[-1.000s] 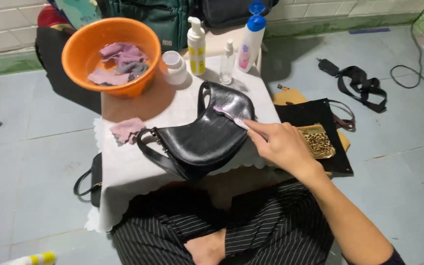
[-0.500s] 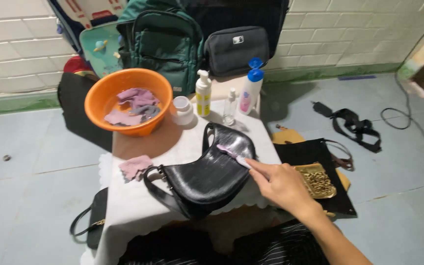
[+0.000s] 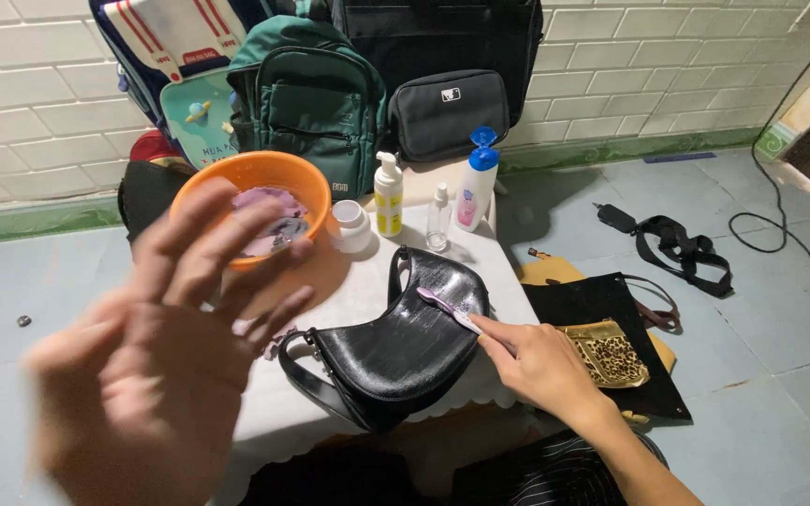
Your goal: Cleaning a black leather handbag using a spray cleaner, a cloth, and a toothbrush to scrub the surface.
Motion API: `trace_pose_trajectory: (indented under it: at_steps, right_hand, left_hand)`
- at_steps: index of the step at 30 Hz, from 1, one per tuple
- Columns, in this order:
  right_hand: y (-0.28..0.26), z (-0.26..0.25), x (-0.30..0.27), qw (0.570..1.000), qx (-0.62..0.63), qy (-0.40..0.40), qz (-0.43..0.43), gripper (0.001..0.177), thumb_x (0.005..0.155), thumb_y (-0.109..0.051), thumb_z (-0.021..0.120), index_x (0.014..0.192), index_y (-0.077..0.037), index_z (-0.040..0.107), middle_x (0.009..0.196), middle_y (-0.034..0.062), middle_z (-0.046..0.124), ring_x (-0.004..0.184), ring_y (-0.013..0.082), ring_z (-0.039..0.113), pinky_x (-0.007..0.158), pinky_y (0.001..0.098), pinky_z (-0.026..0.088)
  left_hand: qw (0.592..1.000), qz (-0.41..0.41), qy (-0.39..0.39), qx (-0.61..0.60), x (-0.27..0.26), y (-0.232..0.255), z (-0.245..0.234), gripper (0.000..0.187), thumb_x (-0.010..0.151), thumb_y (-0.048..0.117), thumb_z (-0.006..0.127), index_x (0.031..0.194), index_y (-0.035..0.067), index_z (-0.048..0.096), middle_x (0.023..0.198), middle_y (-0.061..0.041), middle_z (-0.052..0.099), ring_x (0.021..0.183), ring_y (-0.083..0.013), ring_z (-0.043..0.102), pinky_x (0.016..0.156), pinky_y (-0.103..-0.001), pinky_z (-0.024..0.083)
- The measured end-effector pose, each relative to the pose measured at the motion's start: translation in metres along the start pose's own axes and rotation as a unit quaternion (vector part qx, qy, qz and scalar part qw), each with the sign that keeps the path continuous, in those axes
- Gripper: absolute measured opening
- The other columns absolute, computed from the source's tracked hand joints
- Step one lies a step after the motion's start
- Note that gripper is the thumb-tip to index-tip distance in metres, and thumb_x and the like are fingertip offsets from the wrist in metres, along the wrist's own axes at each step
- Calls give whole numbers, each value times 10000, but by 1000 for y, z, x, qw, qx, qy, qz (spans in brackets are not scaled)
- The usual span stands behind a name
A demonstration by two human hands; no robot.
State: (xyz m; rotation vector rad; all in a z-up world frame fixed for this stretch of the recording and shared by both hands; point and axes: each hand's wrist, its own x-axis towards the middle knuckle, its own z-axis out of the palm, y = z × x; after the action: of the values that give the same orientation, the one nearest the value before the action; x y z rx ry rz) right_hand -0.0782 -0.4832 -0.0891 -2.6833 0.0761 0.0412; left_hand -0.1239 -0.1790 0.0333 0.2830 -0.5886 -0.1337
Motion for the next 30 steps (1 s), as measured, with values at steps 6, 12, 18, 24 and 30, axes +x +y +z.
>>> trace_pose_trajectory:
  at_steps: [6, 12, 18, 24, 30]
  right_hand:
    - [-2, -3, -5, 1000, 19, -4, -19, 344, 903, -293, 623, 1218, -264, 757, 577, 84, 729, 421, 195, 554, 497, 354, 464]
    - [1, -1, -9, 999, 38, -22, -6, 413, 943, -302, 595, 1342, -308, 699, 934, 181, 794, 933, 428, 729, 774, 481, 578]
    - [18, 7, 0, 993, 48, 45, -100, 349, 946, -272, 597, 1250, -232, 766, 841, 199, 785, 803, 420, 744, 688, 479, 585]
    - [-7, -14, -23, 990, 35, -17, -139, 331, 934, -237, 591, 1190, -223, 800, 794, 154, 812, 595, 295, 753, 649, 397, 607]
    - [7, -8, 9, 984, -132, 65, -102, 349, 926, -294, 561, 1211, -280, 763, 642, 178, 725, 631, 434, 708, 651, 519, 563]
  left_hand:
    - [841, -157, 429, 290, 17, -52, -92, 701, 915, 374, 275, 1442, -35, 488, 1377, -266, 586, 1279, -359, 590, 1087, -448, 446]
    - [871, -103, 437, 200, -3, -59, -210, 634, 886, 458, 550, 1367, 45, 552, 1408, -262, 555, 1299, -462, 599, 1063, -456, 523]
    - [780, 25, 380, 496, -31, -66, -221, 357, 1004, 247, 558, 1274, 14, 583, 1151, -202, 686, 1043, -345, 720, 841, -408, 635]
    - [462, 68, 82, 880, -59, -80, -234, 227, 1012, 367, 570, 1154, 294, 731, 1111, 84, 725, 1145, -169, 619, 1033, -367, 361]
    - [427, 51, 93, 898, -62, -83, -243, 289, 1046, 468, 476, 1113, 298, 700, 1056, 117, 717, 1061, -125, 629, 1011, -352, 360]
